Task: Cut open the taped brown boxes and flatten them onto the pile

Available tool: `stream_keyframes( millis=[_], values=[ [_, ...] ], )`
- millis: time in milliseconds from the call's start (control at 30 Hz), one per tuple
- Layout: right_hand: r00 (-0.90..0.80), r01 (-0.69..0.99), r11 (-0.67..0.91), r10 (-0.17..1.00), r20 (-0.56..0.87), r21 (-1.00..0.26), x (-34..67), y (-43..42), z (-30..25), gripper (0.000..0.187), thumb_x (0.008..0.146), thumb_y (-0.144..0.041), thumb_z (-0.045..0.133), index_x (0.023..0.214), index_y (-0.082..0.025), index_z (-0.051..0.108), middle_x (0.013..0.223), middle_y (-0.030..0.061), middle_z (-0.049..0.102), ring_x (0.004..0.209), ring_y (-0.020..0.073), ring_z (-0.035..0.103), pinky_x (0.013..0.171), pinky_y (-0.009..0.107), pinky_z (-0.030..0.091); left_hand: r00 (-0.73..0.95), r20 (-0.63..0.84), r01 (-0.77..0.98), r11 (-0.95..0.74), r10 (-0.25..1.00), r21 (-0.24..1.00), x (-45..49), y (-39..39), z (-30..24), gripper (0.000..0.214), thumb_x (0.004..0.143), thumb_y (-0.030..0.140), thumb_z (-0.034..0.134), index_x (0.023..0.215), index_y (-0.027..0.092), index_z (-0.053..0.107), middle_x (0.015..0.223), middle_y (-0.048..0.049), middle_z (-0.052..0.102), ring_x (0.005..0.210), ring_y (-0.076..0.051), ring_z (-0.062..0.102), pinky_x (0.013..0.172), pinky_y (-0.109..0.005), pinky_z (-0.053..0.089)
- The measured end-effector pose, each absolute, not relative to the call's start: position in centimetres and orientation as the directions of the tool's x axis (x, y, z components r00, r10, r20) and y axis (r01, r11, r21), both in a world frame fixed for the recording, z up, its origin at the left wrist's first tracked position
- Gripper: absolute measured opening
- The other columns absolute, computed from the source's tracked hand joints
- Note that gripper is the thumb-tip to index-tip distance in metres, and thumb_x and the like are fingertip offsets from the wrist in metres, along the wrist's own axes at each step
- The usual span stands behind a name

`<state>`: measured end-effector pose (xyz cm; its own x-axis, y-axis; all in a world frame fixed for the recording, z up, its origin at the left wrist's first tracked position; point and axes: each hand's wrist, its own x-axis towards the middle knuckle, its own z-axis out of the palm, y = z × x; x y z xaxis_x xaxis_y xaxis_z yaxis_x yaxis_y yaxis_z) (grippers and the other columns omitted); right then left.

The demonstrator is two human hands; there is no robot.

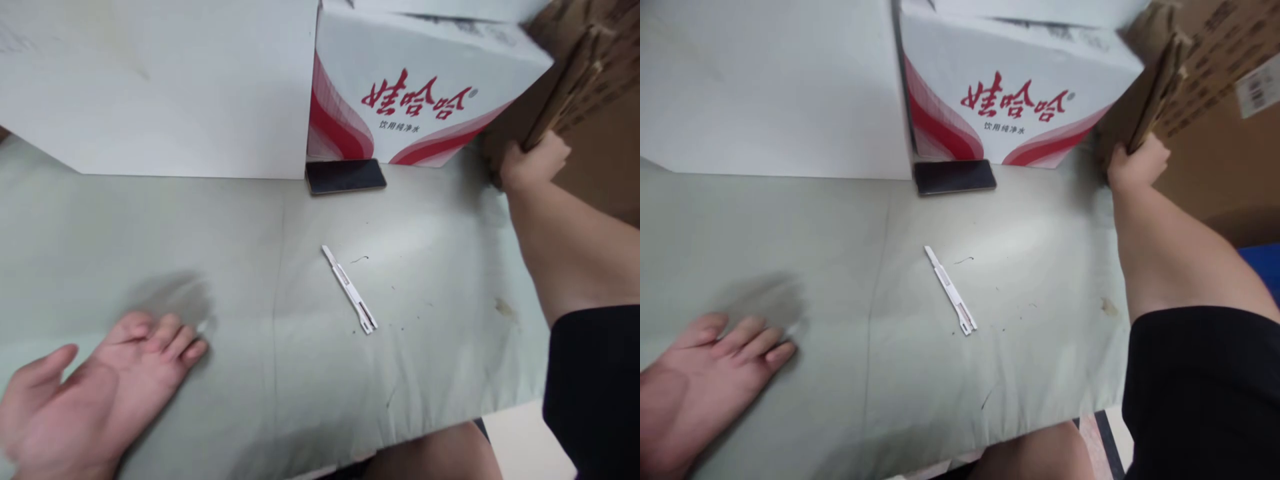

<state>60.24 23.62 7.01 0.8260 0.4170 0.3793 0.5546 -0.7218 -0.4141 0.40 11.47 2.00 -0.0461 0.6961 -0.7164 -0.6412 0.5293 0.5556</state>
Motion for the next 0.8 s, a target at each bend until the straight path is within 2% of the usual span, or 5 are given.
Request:
stream_keyframes(
  millis=[133,267,533,667,800],
  values=[
    [0.801,0.596,-0.628,0.427,0.419,-0.501,58.4,21.1,9.0,0.020,0.087,-0.020,0.061,0.105,-0.012,0.068,0.112,0.0182,0.070,0.102,0.0252,0.064,0.096,0.039,0.044,-0.089,-0.643,-0.623,0.462,0.760,0.632,2.4,11.4,3.9,0.026,0.043,0.037,0.060,0.060,0.019,0.053,0.063,-0.0048,0.047,0.058,-0.017,0.047,0.048,-0.033,0.051],
    [0.802,0.596,-0.580,0.411,0.432,-0.555,57.5,19.1,8.8,0.004,0.086,-0.020,0.060,0.089,-0.017,0.059,0.096,0.0101,0.066,0.083,0.0154,0.056,0.085,0.031,0.044,-0.043,-0.581,-0.613,0.438,0.812,0.658,3.0,11.2,4.6,0.027,0.043,0.036,0.063,0.059,0.015,0.057,0.063,-0.0052,0.047,0.059,-0.017,0.048,0.049,-0.032,0.051],
    [0.862,0.495,-0.631,0.270,0.429,-0.597,58.7,16.2,6.0,0.012,0.089,-0.016,0.066,0.100,-0.013,0.065,0.094,0.0050,0.065,0.086,0.0159,0.059,0.088,0.033,0.048,0.057,-0.501,-0.615,0.426,0.863,0.664,2.3,10.9,3.7,0.030,0.048,0.039,0.072,0.064,0.014,0.066,0.065,-0.0061,0.052,0.063,-0.016,0.051,0.056,-0.031,0.056],
    [0.864,0.491,-0.635,0.270,0.424,-0.596,59.6,16.1,5.7,0.018,0.093,-0.020,0.068,0.109,-0.013,0.066,0.101,0.0026,0.067,0.089,0.0136,0.063,0.089,0.033,0.054,0.093,-0.477,-0.606,0.430,0.874,0.670,2.1,10.8,3.3,0.031,0.052,0.041,0.075,0.068,0.015,0.068,0.067,-0.0059,0.054,0.065,-0.017,0.051,0.058,-0.032,0.057],
    [0.857,0.503,-0.644,0.284,0.430,-0.577,59.6,16.1,5.8,0.018,0.091,-0.018,0.068,0.108,-0.012,0.068,0.100,0.0040,0.069,0.086,0.0126,0.063,0.086,0.030,0.052,0.092,-0.495,-0.609,0.442,0.864,0.658,2.0,10.9,3.3,0.033,0.050,0.043,0.078,0.066,0.017,0.067,0.067,-0.0058,0.054,0.065,-0.017,0.049,0.057,-0.032,0.057]
  ],
)
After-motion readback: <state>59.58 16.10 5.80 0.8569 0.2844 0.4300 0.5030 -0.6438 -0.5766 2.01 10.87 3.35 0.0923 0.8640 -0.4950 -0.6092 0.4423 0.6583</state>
